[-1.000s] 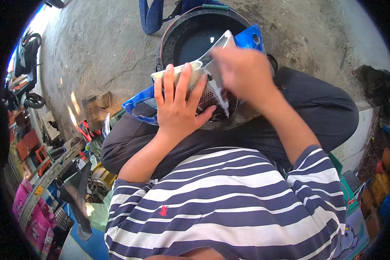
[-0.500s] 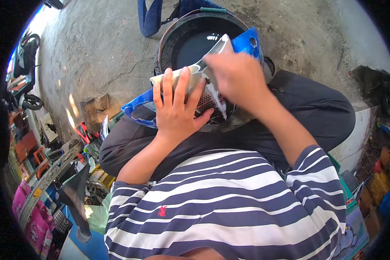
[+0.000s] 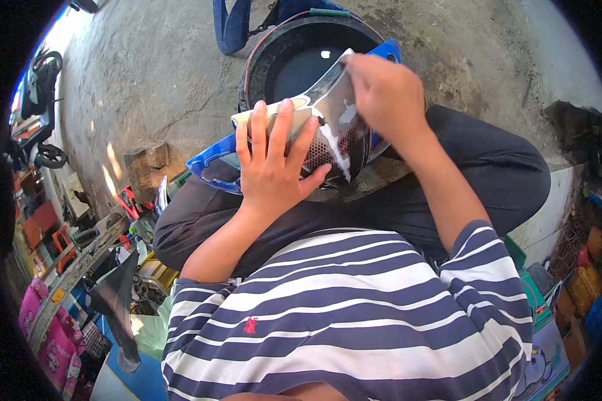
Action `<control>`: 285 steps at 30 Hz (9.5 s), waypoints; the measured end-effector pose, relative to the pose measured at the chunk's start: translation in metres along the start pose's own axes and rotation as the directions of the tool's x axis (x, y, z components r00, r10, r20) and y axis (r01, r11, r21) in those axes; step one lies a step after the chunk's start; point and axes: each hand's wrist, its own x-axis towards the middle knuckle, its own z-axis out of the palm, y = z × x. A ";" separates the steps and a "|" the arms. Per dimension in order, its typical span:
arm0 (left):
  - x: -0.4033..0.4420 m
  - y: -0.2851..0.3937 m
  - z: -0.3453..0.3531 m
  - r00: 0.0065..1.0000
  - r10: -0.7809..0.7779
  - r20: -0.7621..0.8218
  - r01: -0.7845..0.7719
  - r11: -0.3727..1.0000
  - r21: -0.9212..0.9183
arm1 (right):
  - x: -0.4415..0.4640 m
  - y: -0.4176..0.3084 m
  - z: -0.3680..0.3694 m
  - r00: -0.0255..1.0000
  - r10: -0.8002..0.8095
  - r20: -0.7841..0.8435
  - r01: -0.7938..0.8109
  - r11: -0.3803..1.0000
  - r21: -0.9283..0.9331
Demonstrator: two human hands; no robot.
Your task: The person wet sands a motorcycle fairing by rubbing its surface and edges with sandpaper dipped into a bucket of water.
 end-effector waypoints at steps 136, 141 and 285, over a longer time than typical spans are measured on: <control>0.002 0.001 -0.001 1.000 0.008 0.003 -0.008 1.000 0.002 | 0.003 0.005 -0.009 0.995 -0.016 0.101 0.004 0.994 0.110; 0.001 0.002 0.000 1.000 -0.004 0.007 0.004 1.000 -0.006 | -0.011 -0.022 -0.007 0.963 -0.218 0.156 0.202 0.973 0.112; 0.004 0.000 0.000 1.000 0.006 0.003 -0.006 1.000 0.006 | -0.002 0.003 -0.006 0.992 -0.125 -0.022 0.126 0.989 0.083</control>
